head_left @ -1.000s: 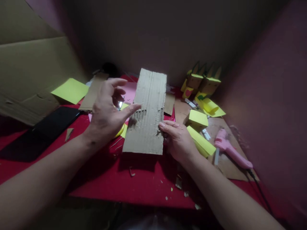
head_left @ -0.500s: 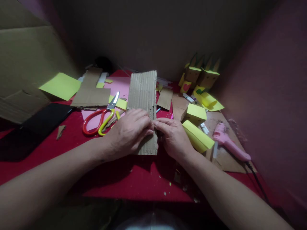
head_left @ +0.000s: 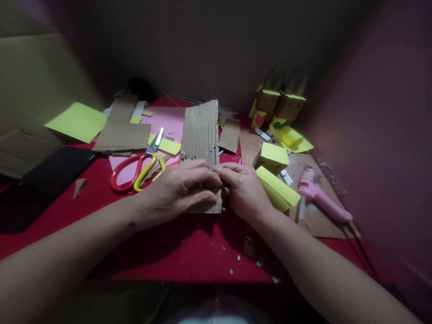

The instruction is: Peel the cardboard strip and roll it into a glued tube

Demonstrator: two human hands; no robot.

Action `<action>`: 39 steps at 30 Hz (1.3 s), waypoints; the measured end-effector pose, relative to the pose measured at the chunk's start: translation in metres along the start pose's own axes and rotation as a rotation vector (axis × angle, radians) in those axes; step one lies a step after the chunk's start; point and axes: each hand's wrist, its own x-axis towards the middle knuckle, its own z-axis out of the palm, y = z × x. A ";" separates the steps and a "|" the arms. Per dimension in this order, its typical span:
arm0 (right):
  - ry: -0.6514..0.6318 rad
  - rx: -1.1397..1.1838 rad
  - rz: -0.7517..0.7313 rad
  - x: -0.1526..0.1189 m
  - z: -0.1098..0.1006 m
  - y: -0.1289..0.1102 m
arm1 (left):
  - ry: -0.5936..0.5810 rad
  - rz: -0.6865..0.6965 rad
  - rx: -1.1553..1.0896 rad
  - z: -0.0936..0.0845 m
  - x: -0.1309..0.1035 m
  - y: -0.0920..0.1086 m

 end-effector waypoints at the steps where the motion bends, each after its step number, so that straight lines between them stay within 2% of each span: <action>1: -0.004 -0.013 -0.005 0.000 0.000 0.000 | -0.001 -0.030 -0.024 0.000 0.001 0.001; 6: -0.008 -0.080 -0.001 -0.001 0.000 0.000 | -0.018 -0.131 -0.153 -0.001 0.002 0.002; 13: -0.036 -0.073 0.021 0.000 0.000 0.002 | -0.069 0.009 -0.030 -0.003 -0.001 -0.004; 21: -0.032 -0.120 -0.009 0.000 0.000 0.002 | -0.204 0.060 -0.016 -0.020 0.001 -0.006; 25: -0.017 -0.127 -0.018 0.001 0.001 0.002 | -0.296 0.043 -0.058 -0.028 0.000 -0.006; 30: 0.067 -0.136 -0.059 0.002 0.000 0.002 | -0.466 0.011 -0.189 -0.043 0.001 -0.002; 33: 0.066 -0.118 -0.079 0.003 -0.002 0.002 | -0.558 -0.006 -0.254 -0.048 0.002 0.002; 35: 0.056 -0.113 -0.077 0.003 -0.003 0.002 | -0.527 -0.026 -0.246 -0.046 0.002 0.004; 39: 0.058 -0.113 -0.061 0.001 -0.003 0.000 | -0.326 -0.052 -0.134 -0.032 0.000 0.006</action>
